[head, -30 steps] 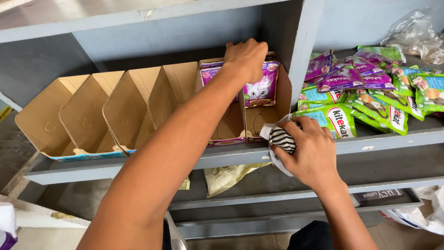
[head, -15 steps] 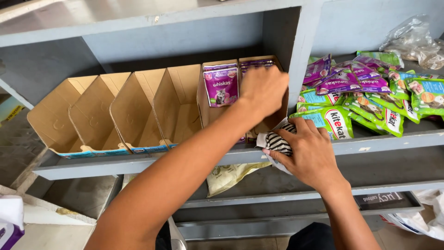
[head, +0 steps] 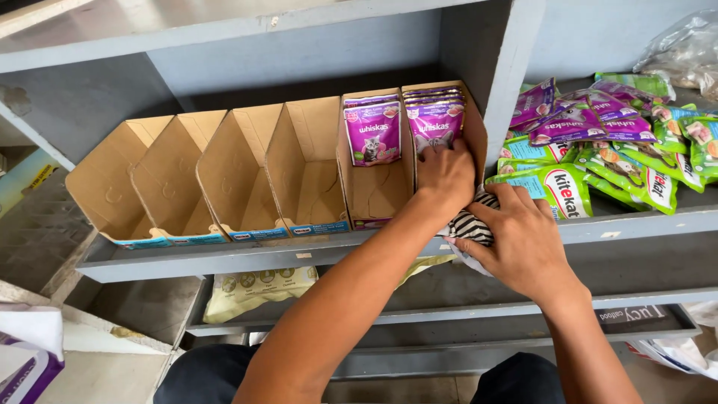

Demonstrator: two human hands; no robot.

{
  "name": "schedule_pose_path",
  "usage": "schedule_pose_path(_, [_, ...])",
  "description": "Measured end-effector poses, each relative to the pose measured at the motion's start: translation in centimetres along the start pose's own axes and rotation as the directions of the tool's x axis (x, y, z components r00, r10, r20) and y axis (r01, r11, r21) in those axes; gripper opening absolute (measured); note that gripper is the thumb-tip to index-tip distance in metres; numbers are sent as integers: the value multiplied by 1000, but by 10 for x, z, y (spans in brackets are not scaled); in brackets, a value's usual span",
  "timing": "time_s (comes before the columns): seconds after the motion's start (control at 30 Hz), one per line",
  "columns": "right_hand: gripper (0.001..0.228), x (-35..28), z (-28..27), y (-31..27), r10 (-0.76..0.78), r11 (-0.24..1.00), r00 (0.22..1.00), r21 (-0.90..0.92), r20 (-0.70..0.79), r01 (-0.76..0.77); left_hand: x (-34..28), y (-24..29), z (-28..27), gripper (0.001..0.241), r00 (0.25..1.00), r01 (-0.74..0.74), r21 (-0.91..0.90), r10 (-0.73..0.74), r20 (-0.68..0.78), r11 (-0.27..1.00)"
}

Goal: The recorder wipes down individual cat food pouches with a cloth and organizes them into display trays on a low shelf.

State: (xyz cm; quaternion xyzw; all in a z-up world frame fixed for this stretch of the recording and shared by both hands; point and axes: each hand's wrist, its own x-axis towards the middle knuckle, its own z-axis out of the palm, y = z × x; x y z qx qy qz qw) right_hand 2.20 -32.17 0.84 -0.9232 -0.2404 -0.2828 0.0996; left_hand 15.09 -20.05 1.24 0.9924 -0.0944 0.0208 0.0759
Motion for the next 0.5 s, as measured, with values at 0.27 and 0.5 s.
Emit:
schedule_pose_path(0.27, [48, -1, 1, -3, 9, 1000, 999, 16, -32, -9, 2, -9, 11, 25, 993, -32, -79, 23, -113, 996])
schedule_pose_path(0.5, [47, -5, 6, -1, 25, 1000, 998, -14, -56, -26, 0, -4, 14, 35, 993, -22, -146, 5, -118, 989])
